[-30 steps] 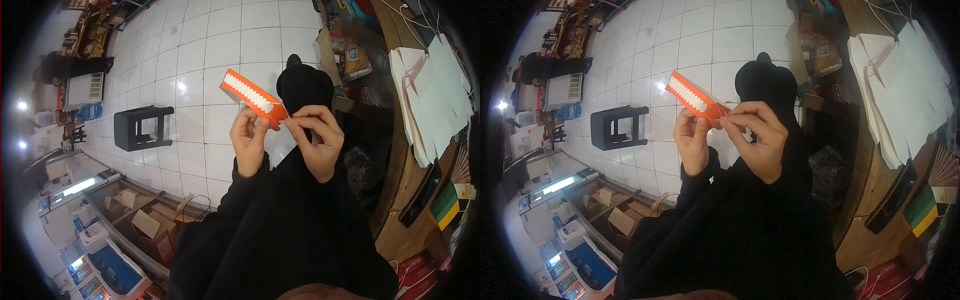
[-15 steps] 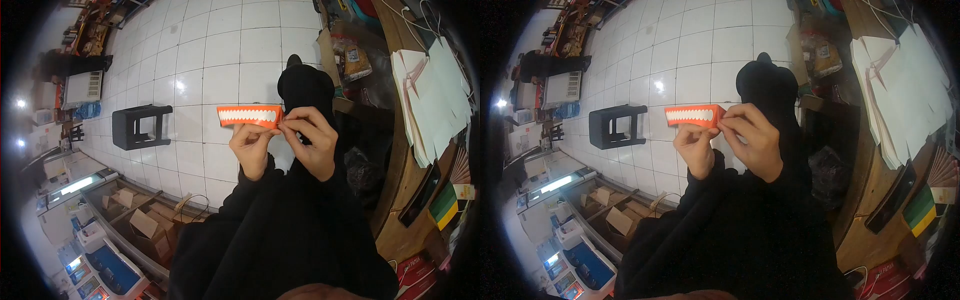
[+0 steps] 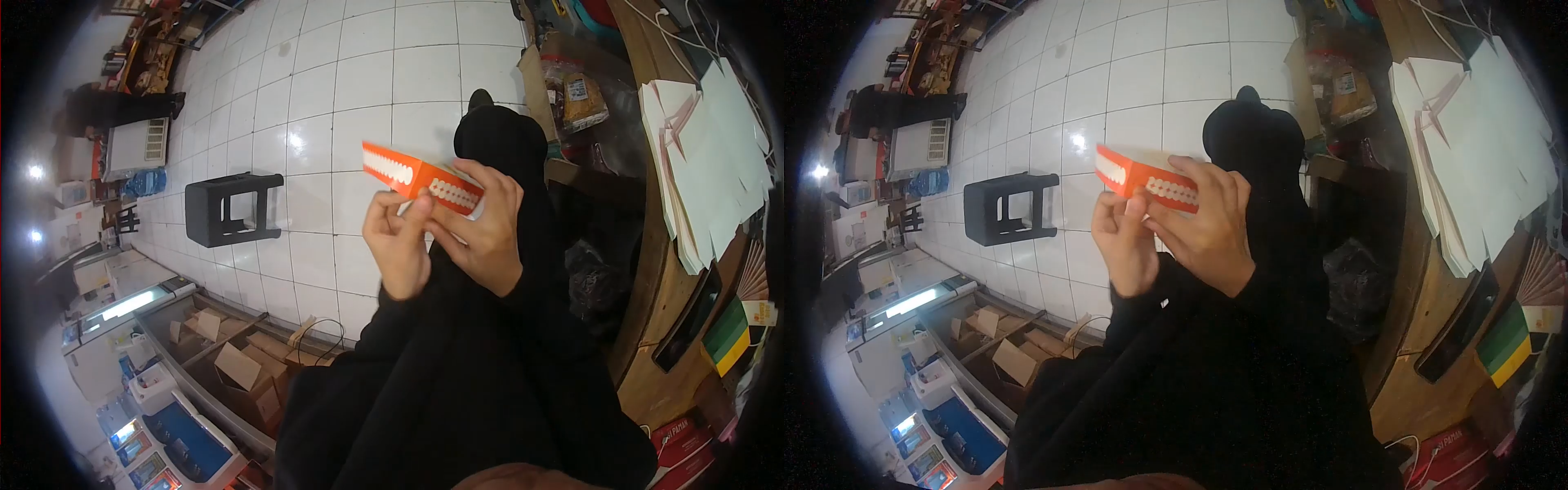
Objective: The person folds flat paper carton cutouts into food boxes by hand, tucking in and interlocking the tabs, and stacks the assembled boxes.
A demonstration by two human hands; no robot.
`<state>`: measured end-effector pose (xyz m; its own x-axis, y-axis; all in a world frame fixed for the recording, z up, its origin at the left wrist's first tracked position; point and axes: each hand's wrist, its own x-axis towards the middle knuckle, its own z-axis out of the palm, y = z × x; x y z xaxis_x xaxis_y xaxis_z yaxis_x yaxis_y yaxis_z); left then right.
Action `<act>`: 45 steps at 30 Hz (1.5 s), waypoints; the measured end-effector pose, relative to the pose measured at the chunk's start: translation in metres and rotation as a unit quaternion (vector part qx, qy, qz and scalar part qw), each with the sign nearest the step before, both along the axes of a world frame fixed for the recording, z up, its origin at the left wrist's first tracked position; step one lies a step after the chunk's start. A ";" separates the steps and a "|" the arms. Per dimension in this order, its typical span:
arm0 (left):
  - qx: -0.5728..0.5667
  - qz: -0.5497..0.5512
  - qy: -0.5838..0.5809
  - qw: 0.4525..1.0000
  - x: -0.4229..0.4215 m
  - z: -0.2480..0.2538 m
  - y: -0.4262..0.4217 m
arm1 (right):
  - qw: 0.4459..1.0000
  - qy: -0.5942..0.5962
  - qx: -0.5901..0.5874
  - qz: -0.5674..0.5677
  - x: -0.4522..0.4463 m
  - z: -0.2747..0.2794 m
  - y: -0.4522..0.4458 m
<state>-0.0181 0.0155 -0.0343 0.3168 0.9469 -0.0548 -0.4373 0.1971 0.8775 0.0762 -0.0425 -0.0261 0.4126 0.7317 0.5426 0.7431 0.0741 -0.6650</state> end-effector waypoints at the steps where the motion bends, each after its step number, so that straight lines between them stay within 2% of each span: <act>1: -0.052 -0.082 -0.070 0.993 -0.010 -0.001 0.013 | 0.999 -0.022 -0.036 0.032 0.001 -0.003 -0.002; 2: -0.051 -0.080 -0.070 0.993 -0.013 0.000 0.015 | 0.999 -0.022 -0.035 0.035 0.003 -0.007 -0.003; 4: -0.061 0.009 -0.084 0.995 -0.010 0.019 0.018 | 0.993 0.052 -0.093 0.042 0.007 -0.014 -0.004; 6: -0.064 0.024 -0.101 0.993 -0.015 0.026 0.022 | 0.994 0.088 -0.067 0.018 0.008 -0.029 -0.003; 8: -0.029 0.054 -0.107 0.992 -0.016 0.025 0.023 | 0.944 0.329 -0.019 0.008 0.010 -0.034 -0.004; 10: -0.023 0.092 -0.085 0.992 -0.009 0.023 0.018 | 0.954 0.299 0.011 -0.034 0.013 -0.033 -0.002; 12: -0.046 0.019 -0.034 0.998 -0.004 0.012 0.012 | 0.995 0.079 0.032 0.040 0.020 -0.035 -0.004; 13: -0.077 -0.040 -0.026 0.996 -0.002 0.004 0.008 | 0.992 0.065 0.049 0.096 0.023 -0.032 -0.002; 14: -0.110 -0.097 -0.017 0.989 -0.001 -0.001 0.004 | 0.992 0.066 0.048 0.097 0.023 -0.029 -0.004; 15: -0.170 -0.091 0.014 0.981 0.003 -0.004 0.006 | 0.991 0.063 0.048 0.106 0.024 -0.028 -0.005; 17: -0.128 -0.071 0.043 0.988 0.009 -0.003 0.008 | 0.991 0.059 0.046 0.113 0.028 -0.024 -0.010; 19: -0.061 -0.029 0.062 0.996 0.015 -0.005 0.004 | 0.976 0.201 0.042 0.066 0.031 -0.019 -0.016; 20: -0.062 -0.031 0.062 0.996 0.016 -0.008 0.002 | 0.977 0.201 0.041 0.064 0.030 -0.018 -0.017; 22: 0.129 0.011 0.195 0.972 0.016 -0.012 0.000 | 0.966 0.252 0.042 -0.020 0.029 -0.016 -0.017; 24: 0.137 0.018 0.181 0.974 0.018 -0.013 -0.005 | 0.960 0.274 0.053 -0.034 0.029 -0.018 -0.017; 26: 0.084 -0.018 0.235 0.968 0.012 -0.018 -0.011 | 0.934 0.350 0.045 -0.049 0.031 -0.018 -0.018; 27: 0.066 -0.050 0.268 0.960 0.010 -0.019 -0.011 | 0.933 0.357 0.005 -0.051 0.033 -0.014 -0.020; 30: 0.053 -0.041 0.221 0.973 0.019 -0.019 -0.018 | 0.914 0.404 0.007 -0.039 0.029 -0.009 -0.021; 31: -0.006 -0.065 0.156 0.986 0.023 -0.019 -0.019 | 0.914 0.403 0.007 -0.039 0.027 -0.007 -0.020; 33: -0.011 -0.068 0.154 0.986 0.023 -0.017 -0.019 | 0.866 0.496 0.019 -0.056 0.024 -0.003 -0.017; 34: -0.017 -0.071 0.152 0.986 0.022 -0.017 -0.018 | 0.866 0.496 0.020 -0.057 0.024 -0.004 -0.018; 36: 0.018 -0.077 0.176 0.981 0.021 -0.020 -0.016 | 0.877 0.479 -0.003 -0.036 0.026 -0.007 -0.022; 38: -0.050 -0.113 0.076 0.989 0.023 -0.017 -0.016 | 0.887 0.462 0.001 -0.026 0.027 -0.008 -0.022; 41: -0.058 -0.114 0.043 0.991 0.023 -0.012 -0.014 | 0.906 0.423 -0.016 -0.005 0.032 -0.010 -0.023; 45: -0.007 -0.147 0.078 0.986 0.015 -0.014 -0.011 | 0.940 0.334 -0.059 0.035 0.037 -0.008 -0.025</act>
